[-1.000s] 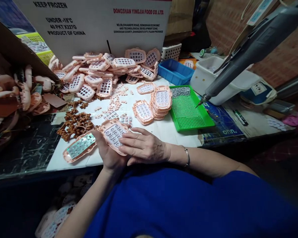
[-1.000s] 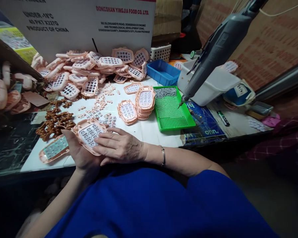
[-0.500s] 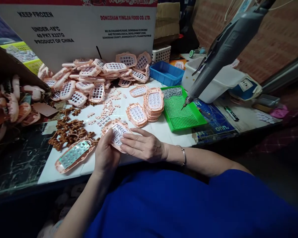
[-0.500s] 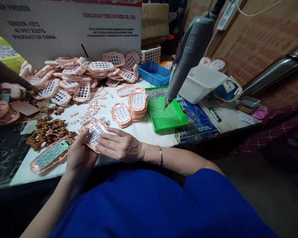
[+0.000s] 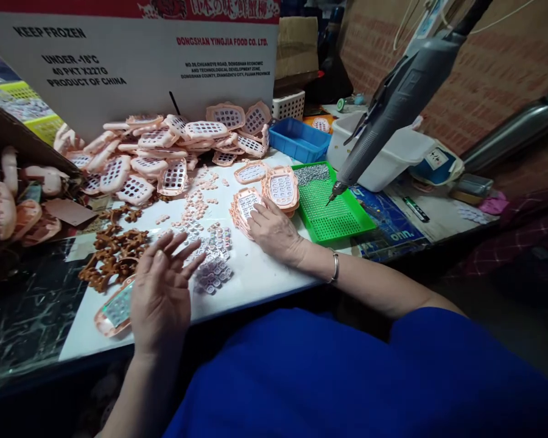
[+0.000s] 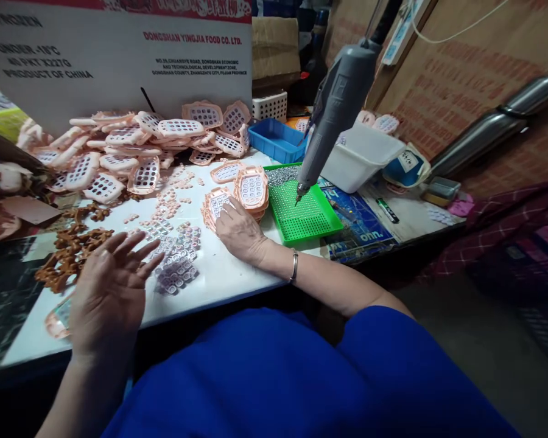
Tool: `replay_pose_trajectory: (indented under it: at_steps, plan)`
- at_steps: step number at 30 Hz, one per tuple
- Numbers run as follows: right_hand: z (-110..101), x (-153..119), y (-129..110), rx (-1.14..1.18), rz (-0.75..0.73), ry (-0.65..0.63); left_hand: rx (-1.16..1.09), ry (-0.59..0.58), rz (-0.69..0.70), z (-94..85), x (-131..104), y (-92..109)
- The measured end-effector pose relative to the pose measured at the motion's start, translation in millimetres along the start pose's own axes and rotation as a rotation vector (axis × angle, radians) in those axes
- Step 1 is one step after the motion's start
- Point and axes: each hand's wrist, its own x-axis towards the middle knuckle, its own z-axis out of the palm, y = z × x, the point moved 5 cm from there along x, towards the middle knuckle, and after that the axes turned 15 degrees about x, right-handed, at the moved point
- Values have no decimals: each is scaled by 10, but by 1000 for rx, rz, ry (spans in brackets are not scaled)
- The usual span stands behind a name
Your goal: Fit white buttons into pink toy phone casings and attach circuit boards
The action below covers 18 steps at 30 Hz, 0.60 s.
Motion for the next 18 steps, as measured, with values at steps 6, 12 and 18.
replay_pose_trajectory:
  at_steps: [6, 12, 18]
  plan:
    - [-13, -71, -379, 226, -366, 17, 93, 210, -2, -425, -63, 109]
    - [154, -90, -697, 272, -363, -161, 126, 179, -3, -566, -118, -70]
    - [11, 706, -215, 174, -131, -221, 182, 87, 48, -422, -105, -79]
